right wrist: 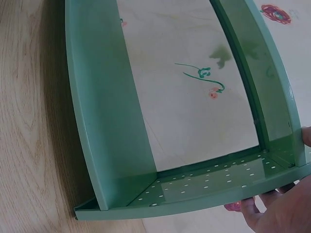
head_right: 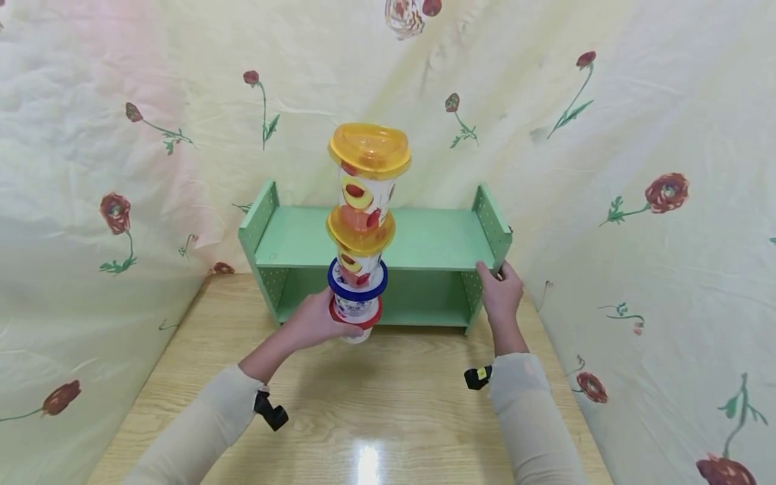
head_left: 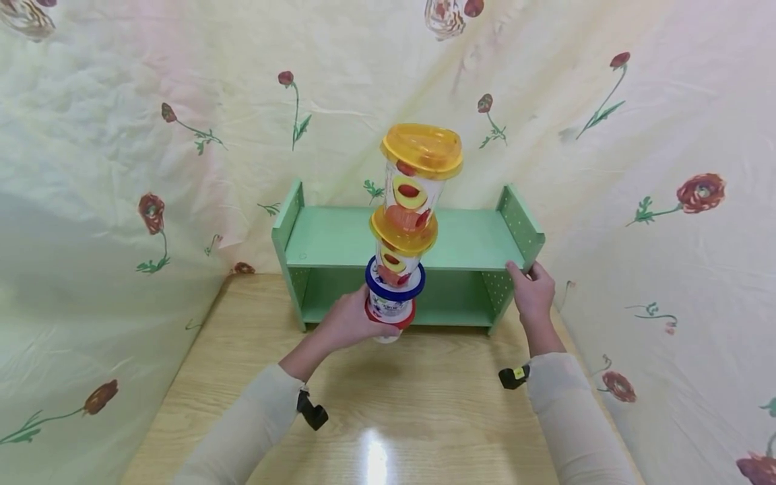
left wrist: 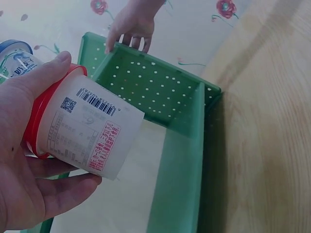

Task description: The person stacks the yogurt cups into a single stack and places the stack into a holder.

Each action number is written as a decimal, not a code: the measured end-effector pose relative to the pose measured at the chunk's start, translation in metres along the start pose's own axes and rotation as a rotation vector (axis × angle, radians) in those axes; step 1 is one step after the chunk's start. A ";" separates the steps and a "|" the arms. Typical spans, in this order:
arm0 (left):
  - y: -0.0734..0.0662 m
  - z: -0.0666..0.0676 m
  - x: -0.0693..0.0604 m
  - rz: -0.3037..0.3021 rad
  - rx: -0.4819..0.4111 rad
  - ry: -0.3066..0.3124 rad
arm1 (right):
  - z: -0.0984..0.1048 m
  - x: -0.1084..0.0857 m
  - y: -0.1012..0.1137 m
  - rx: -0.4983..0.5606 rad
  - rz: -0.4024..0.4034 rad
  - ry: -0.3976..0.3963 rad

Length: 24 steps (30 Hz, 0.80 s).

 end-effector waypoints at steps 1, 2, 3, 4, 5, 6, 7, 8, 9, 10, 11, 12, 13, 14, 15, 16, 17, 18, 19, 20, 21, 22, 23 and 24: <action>-0.002 0.001 0.001 0.000 0.002 -0.003 | 0.000 0.000 0.001 0.000 -0.002 0.001; -0.003 0.002 0.002 0.001 0.002 -0.005 | 0.000 0.000 0.001 0.001 -0.005 0.003; -0.005 0.004 0.003 0.003 0.006 -0.010 | 0.000 0.000 0.001 -0.001 -0.007 0.003; -0.007 0.005 0.004 0.004 0.008 -0.013 | 0.000 0.000 0.001 0.000 -0.009 0.003; -0.009 0.006 0.005 0.003 0.002 -0.014 | 0.000 0.000 0.001 0.001 -0.009 0.003; -0.012 0.007 0.007 0.002 0.001 -0.017 | 0.000 0.000 0.001 -0.001 -0.010 0.003; -0.014 0.008 0.008 0.001 -0.003 -0.020 | 0.000 0.000 0.001 0.001 -0.011 0.003; -0.017 0.009 0.010 0.002 -0.005 -0.025 | 0.000 0.000 0.001 0.000 -0.011 0.003; -0.019 0.011 0.011 0.001 -0.010 -0.030 | 0.001 0.000 0.001 -0.002 -0.010 0.002; -0.022 0.012 0.012 0.001 -0.013 -0.033 | 0.001 0.000 0.001 -0.003 -0.011 0.003; -0.025 0.013 0.014 0.000 -0.013 -0.039 | 0.001 0.000 0.001 -0.005 -0.009 0.003; -0.028 0.015 0.015 0.000 -0.007 -0.047 | 0.001 0.000 0.001 -0.006 -0.008 0.004; -0.031 0.016 0.016 -0.001 -0.002 -0.055 | 0.001 0.000 0.001 -0.008 -0.008 0.004; -0.033 0.018 0.017 -0.001 0.004 -0.064 | 0.001 0.000 0.001 -0.010 -0.007 0.005; -0.036 0.020 0.019 -0.002 0.007 -0.070 | 0.001 0.000 0.001 -0.011 -0.005 0.005; -0.039 0.022 0.020 -0.001 0.007 -0.073 | 0.001 0.000 0.001 -0.011 -0.004 0.006; -0.041 0.023 0.021 -0.001 0.003 -0.075 | 0.001 0.000 0.001 -0.011 -0.001 0.005; -0.043 0.025 0.023 0.001 -0.004 -0.074 | 0.001 0.000 0.001 -0.012 0.001 0.005; -0.045 0.027 0.024 0.005 -0.014 -0.072 | 0.001 -0.001 0.001 -0.012 0.001 0.004; -0.047 0.028 0.025 0.009 -0.025 -0.068 | 0.001 -0.001 0.001 -0.012 0.001 0.005; -0.049 0.030 0.026 0.012 -0.039 -0.065 | 0.001 0.000 0.001 -0.013 0.003 0.005; -0.051 0.032 0.027 0.015 -0.044 -0.064 | 0.001 0.000 0.001 -0.013 0.001 0.006; -0.052 0.033 0.028 0.018 -0.047 -0.064 | 0.001 0.000 0.001 -0.014 0.001 0.006; -0.054 0.036 0.028 0.020 -0.045 -0.069 | 0.001 0.000 0.001 -0.013 -0.002 0.008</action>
Point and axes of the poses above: each hand's wrist, its own x-axis towards the middle knuckle, its own z-axis out of the back of the hand, y = z × x, the point moved 5 cm from there along x, towards the middle knuckle
